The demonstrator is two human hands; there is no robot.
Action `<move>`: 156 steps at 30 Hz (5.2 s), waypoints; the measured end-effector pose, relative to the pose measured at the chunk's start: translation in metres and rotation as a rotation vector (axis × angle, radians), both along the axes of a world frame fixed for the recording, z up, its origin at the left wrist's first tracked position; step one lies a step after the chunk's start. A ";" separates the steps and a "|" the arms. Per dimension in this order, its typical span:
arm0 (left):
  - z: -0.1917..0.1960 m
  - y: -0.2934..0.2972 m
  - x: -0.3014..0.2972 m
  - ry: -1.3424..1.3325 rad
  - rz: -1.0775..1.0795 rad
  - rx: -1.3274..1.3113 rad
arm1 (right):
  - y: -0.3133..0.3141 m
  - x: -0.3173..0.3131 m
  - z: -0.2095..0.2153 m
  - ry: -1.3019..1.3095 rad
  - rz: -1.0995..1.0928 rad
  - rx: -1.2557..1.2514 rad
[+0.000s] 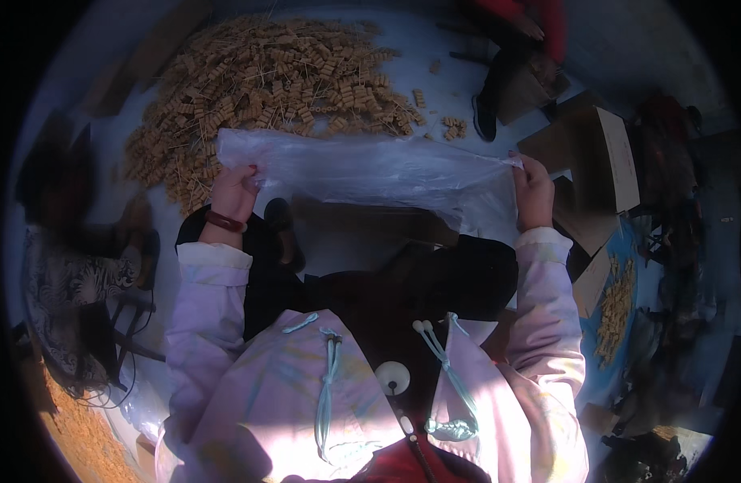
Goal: The person threads small ring-shaped food items onto wooden skewers and places the completed skewers into a cardboard box. The person then covers the box with a plastic sheet and places it into a larger box.
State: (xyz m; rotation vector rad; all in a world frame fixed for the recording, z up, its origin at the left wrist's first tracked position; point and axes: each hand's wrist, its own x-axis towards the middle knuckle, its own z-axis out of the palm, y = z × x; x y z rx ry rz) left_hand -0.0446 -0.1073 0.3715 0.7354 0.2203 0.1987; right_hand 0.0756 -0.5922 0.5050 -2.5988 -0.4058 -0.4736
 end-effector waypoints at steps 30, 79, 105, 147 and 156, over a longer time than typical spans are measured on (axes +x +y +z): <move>-0.012 0.039 -0.006 -0.222 0.108 -0.109 | -0.037 -0.062 -0.076 0.603 -0.070 -0.100; 0.078 -0.093 -0.012 0.039 -0.067 0.026 | 0.179 -0.089 -0.019 0.986 0.354 0.971; 0.011 -0.044 0.004 0.280 -0.742 1.413 | 0.139 -0.021 -0.125 1.185 0.119 1.047; 0.057 -0.188 0.019 -0.143 -0.623 1.186 | 0.053 -0.136 -0.030 0.499 0.745 0.054; 0.037 -0.128 0.013 0.122 -0.184 0.046 | 0.067 -0.140 -0.011 0.340 0.811 0.026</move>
